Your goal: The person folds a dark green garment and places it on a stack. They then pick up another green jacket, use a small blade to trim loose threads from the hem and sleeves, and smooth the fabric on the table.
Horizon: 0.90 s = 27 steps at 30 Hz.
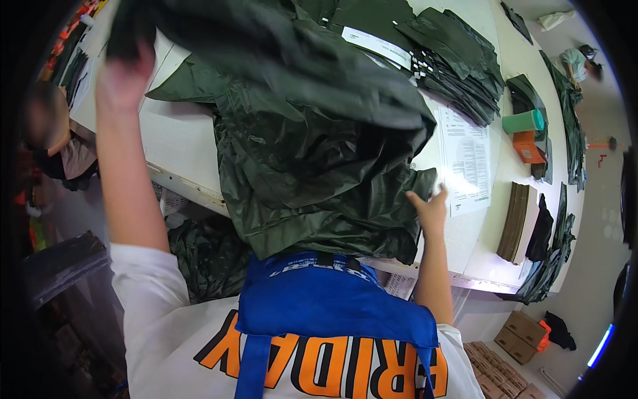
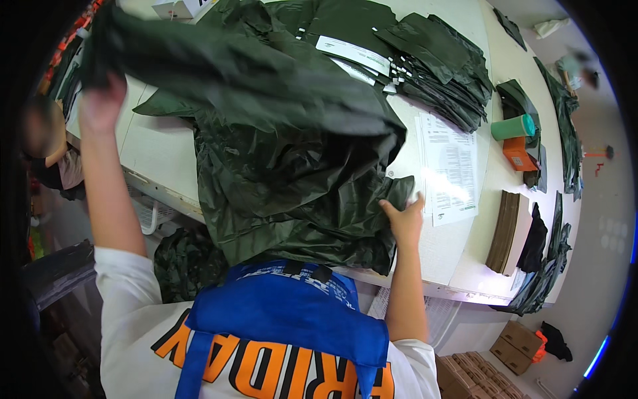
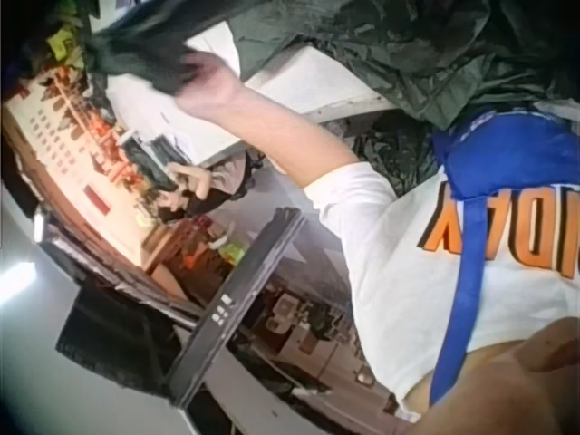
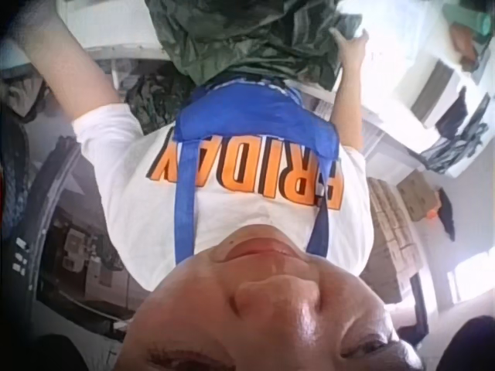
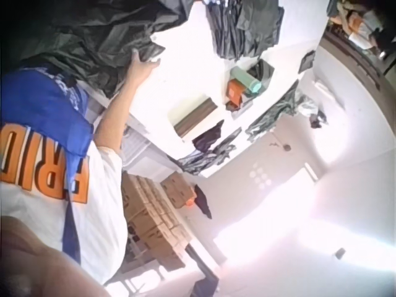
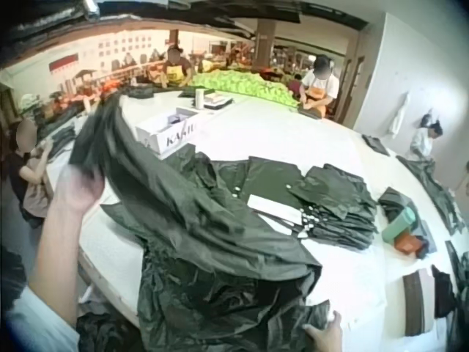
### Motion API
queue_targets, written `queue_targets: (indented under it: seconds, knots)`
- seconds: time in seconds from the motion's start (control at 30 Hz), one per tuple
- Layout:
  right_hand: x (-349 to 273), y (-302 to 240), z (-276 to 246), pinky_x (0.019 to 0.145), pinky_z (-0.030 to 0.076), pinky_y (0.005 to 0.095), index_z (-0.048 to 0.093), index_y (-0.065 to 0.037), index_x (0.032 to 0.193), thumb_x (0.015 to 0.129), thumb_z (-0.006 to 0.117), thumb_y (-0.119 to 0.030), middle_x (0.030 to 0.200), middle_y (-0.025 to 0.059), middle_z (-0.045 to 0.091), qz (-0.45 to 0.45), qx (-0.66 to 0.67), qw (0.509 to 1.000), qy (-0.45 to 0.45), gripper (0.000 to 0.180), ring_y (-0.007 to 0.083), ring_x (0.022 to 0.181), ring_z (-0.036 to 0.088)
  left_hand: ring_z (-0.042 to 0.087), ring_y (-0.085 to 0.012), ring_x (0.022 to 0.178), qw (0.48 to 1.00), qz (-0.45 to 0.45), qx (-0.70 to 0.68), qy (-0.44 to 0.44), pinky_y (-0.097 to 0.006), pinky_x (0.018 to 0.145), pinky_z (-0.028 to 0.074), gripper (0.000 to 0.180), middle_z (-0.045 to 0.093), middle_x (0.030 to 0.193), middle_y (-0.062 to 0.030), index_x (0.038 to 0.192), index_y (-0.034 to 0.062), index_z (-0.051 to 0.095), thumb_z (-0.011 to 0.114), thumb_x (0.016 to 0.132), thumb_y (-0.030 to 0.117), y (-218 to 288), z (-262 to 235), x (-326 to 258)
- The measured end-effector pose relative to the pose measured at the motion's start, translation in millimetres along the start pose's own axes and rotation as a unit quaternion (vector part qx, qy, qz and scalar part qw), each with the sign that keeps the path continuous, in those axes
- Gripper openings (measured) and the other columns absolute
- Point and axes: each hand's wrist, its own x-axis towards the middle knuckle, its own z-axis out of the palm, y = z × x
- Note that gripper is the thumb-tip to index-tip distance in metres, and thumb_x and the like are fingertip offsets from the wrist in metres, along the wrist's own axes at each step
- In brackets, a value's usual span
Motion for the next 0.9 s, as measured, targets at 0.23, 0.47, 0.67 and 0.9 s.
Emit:
queue_targets:
  seconds: [0.23,0.47,0.67,0.9]
  knots:
    - [15.4,1.0,-61.0,0.078,0.049,0.0282,0.059,0.002,0.103,0.077,0.07,-0.003,0.095,0.007,0.064,-0.067,0.41,0.909,0.038,0.029,0.0161,0.084,0.06,0.032,-0.0241,0.135,0.863,0.139,0.483,0.057,-0.037,0.109,0.03,0.061,0.03,0.148,-0.0147,0.143,0.0063,0.026,0.051,0.094,0.033,-117.1,68.5,50.1]
    - [130.7,5.0,-202.0,0.062,0.048,0.0262,0.058,0.0,0.094,0.083,0.067,-0.002,0.083,0.0055,0.063,-0.115,0.462,0.854,0.209,0.014,0.0135,0.07,0.06,0.012,-0.0384,0.142,0.236,-0.29,0.922,-0.099,-0.064,0.109,0.014,0.077,0.013,0.156,-0.0116,0.149,0.0306,0.021,0.045,0.085,0.066,-269.2,-28.4,-48.3]
    - [246.9,138.6,-248.0,0.064,0.046,0.0306,0.06,0.003,0.109,0.093,0.055,-0.032,0.084,0.0076,0.064,-0.028,-0.035,0.945,0.323,0.039,0.0178,0.072,0.059,0.033,-0.0413,0.132,0.425,-0.205,0.867,-0.158,-0.046,0.108,0.029,0.064,0.032,0.147,-0.018,0.142,0.015,0.035,0.05,0.09,0.049,-308.0,-2.6,-82.4]
    - [2.5,-12.8,-64.2,0.08,0.049,0.0327,0.064,-0.002,0.1,0.091,0.055,-0.012,0.094,0.0098,0.065,-0.106,0.09,0.99,-0.014,0.016,0.0213,0.093,0.061,0.033,-0.0384,0.132,0.36,-0.044,0.924,0.12,-0.05,0.104,0.031,0.067,0.032,0.146,-0.0167,0.136,0.0121,0.042,0.069,0.078,0.032,-225.9,-34.8,-192.1]
